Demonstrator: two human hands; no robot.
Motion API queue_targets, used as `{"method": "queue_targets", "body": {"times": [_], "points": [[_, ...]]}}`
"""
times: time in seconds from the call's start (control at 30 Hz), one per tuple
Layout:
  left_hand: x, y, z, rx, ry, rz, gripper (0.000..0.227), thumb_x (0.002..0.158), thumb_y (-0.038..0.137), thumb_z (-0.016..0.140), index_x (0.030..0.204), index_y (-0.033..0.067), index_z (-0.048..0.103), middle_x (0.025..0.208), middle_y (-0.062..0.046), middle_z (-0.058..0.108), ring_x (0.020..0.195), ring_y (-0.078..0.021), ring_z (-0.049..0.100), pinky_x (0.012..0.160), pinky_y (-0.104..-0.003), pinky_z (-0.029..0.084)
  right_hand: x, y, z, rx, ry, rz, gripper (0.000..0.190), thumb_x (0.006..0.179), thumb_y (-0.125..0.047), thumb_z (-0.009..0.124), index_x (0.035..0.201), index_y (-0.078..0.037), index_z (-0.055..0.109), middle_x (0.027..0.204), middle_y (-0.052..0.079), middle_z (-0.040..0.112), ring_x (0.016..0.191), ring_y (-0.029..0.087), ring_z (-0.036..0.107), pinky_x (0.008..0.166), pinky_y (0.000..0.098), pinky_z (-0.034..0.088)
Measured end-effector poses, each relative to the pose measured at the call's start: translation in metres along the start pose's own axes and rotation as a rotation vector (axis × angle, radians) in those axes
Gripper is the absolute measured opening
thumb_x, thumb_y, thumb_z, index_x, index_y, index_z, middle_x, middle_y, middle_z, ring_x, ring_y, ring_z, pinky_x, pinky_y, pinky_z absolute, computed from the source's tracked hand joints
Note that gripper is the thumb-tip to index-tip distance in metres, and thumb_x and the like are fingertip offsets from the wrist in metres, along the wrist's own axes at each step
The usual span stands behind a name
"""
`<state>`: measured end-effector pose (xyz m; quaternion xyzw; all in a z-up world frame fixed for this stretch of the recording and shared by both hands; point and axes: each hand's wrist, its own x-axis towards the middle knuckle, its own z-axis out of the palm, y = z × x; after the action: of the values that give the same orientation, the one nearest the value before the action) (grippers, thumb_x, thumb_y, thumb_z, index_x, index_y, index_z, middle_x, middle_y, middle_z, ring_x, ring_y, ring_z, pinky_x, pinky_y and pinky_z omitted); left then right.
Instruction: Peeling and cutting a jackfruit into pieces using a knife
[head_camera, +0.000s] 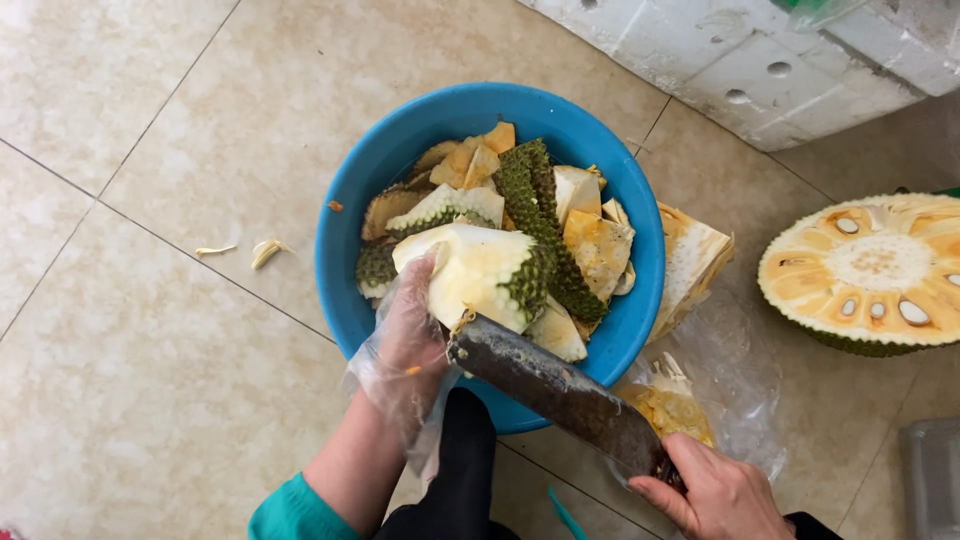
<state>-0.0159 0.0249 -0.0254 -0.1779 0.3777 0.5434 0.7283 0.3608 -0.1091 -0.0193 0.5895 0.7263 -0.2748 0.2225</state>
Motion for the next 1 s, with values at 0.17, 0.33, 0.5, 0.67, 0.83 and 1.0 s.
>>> {"method": "queue_targets", "body": {"times": [0.17,0.33,0.5,0.67,0.83,1.0], "points": [[0.002,0.002,0.005,-0.117,-0.025,-0.015,0.072,0.082,0.026,0.071,0.147,-0.001,0.053,0.135,-0.029,0.066,0.117,-0.0423,0.067,0.098,-0.058,0.056,0.013,0.015,0.004,-0.075,-0.025,0.084,0.058,0.084,-0.086,0.046,0.104,-0.032,0.054,0.086,-0.007,0.065,0.079,0.017,0.069,0.065,0.041,0.057],[0.008,0.006,0.002,-0.126,-0.006,-0.03,0.067,0.082,0.024,0.071,0.143,-0.0017,0.057,0.128,-0.027,0.07,0.111,-0.0392,0.07,0.095,-0.054,0.059,0.011,0.002,-0.015,-0.052,0.203,-0.051,0.049,0.086,-0.075,0.054,0.093,-0.028,0.058,0.071,-0.004,0.058,0.062,0.017,0.06,0.056,0.0398,0.048],[0.003,0.012,0.011,-0.116,0.034,-0.071,0.072,0.08,0.027,0.069,0.145,0.0011,0.056,0.133,-0.026,0.067,0.117,-0.04,0.067,0.102,-0.057,0.055,0.009,0.0,-0.018,-0.033,0.394,-0.131,0.046,0.084,-0.07,0.06,0.091,-0.025,0.064,0.065,-0.002,0.058,0.056,0.018,0.058,0.052,0.0405,0.044],[-0.007,0.016,0.021,-0.093,0.142,-0.043,0.063,0.084,0.026,0.065,0.14,-0.0019,0.061,0.128,-0.025,0.07,0.113,-0.0389,0.069,0.099,-0.053,0.057,0.012,-0.005,-0.018,-0.096,0.402,-0.054,0.051,0.081,-0.073,0.065,0.083,-0.023,0.057,0.065,-0.001,0.051,0.058,0.019,0.051,0.051,0.0417,0.039],[0.013,0.007,-0.02,-0.051,-0.037,-0.046,0.057,0.087,0.023,0.065,0.138,-0.0028,0.056,0.12,-0.027,0.069,0.103,-0.0391,0.068,0.084,-0.047,0.055,0.051,-0.042,-0.039,-0.228,0.56,-0.271,0.054,0.085,-0.074,0.061,0.084,-0.021,0.055,0.069,-0.001,0.059,0.061,0.021,0.062,0.05,0.04,0.045],[0.016,-0.006,-0.03,-0.097,0.006,-0.05,0.059,0.083,0.024,0.063,0.139,0.0042,0.055,0.127,-0.021,0.064,0.112,-0.0361,0.062,0.103,-0.05,0.047,0.076,-0.084,-0.055,-0.198,0.656,-0.3,0.062,0.09,-0.077,0.051,0.077,-0.017,0.047,0.064,0.001,0.051,0.054,0.025,0.057,0.043,0.0434,0.034]]}}
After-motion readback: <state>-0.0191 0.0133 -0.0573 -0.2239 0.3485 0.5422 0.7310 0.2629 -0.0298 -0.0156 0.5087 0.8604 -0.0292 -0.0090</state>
